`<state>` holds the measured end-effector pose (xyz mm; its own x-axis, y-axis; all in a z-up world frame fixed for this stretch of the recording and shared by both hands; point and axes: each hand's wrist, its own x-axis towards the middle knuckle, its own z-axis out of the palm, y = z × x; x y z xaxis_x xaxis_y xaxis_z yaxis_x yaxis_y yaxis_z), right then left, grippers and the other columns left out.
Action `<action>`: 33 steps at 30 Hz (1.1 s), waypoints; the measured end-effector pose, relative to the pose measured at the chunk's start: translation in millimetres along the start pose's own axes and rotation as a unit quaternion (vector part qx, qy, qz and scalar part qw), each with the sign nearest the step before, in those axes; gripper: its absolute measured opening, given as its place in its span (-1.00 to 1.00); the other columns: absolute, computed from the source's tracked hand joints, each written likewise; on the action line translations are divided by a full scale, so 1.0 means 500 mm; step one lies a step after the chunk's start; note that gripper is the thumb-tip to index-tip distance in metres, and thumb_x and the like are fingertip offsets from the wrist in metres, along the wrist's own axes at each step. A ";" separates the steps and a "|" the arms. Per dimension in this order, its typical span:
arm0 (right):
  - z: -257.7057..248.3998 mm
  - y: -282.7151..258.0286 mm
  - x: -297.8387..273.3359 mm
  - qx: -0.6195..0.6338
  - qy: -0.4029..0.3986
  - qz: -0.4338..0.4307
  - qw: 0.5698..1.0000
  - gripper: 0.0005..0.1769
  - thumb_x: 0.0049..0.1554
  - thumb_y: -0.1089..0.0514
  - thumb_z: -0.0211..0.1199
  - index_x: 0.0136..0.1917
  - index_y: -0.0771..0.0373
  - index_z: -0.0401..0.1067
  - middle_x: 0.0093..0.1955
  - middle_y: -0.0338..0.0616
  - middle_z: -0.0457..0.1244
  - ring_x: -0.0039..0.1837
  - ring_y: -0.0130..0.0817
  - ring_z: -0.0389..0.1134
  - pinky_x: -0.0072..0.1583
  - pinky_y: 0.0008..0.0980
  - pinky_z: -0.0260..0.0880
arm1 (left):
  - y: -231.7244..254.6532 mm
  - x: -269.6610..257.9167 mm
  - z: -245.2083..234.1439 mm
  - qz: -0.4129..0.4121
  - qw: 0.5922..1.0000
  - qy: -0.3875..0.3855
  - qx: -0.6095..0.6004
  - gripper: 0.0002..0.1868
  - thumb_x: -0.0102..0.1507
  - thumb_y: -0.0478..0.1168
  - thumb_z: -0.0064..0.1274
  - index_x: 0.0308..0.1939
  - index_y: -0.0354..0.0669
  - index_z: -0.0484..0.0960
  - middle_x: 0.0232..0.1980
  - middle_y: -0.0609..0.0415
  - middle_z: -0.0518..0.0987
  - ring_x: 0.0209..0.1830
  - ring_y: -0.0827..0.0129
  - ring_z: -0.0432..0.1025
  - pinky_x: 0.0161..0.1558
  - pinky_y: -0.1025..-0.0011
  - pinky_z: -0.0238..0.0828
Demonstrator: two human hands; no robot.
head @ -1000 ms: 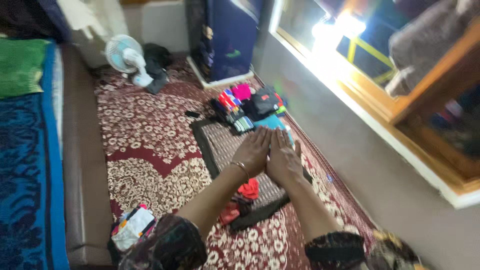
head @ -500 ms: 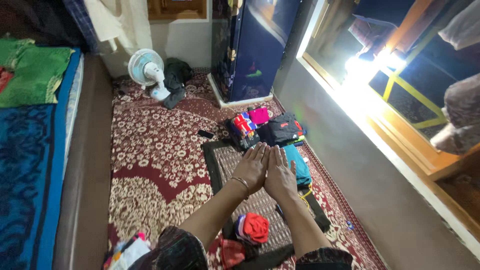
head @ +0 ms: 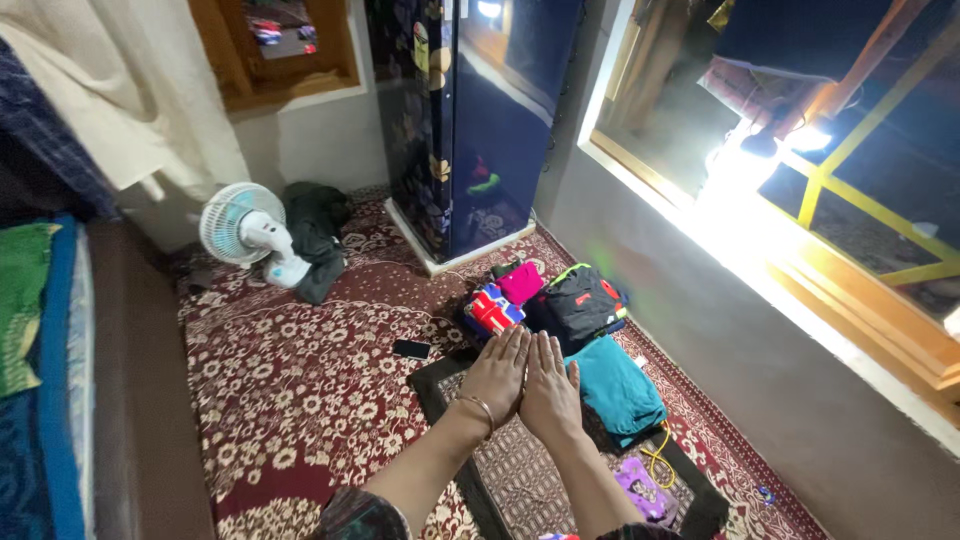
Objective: The person folds various garments including pants, shirts, and sweaters on a patterned rug, then stacks and places them into a wooden wardrobe. The person also folds a black jacket and places it in the wardrobe.
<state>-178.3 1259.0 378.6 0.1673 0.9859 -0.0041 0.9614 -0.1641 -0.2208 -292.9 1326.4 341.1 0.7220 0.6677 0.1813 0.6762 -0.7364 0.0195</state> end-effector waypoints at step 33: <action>0.172 -0.045 0.372 0.032 0.009 0.334 0.942 -0.05 0.10 0.11 0.05 0.65 0.22 -0.29 0.73 -0.11 -0.35 0.72 -0.23 -0.43 0.58 0.09 -0.40 | -0.278 0.373 0.187 0.330 0.940 -0.076 -0.042 -0.28 0.30 -0.22 -0.33 0.54 -0.42 -0.01 0.64 -0.27 -0.06 0.65 0.01 -0.22 0.53 0.11 -0.33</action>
<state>-187.5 1449.1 298.9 0.7341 0.6632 -0.1461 0.6259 -0.7442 -0.2332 -238.2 1563.4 280.1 0.9972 0.0645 0.0379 0.0634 -0.9975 0.0305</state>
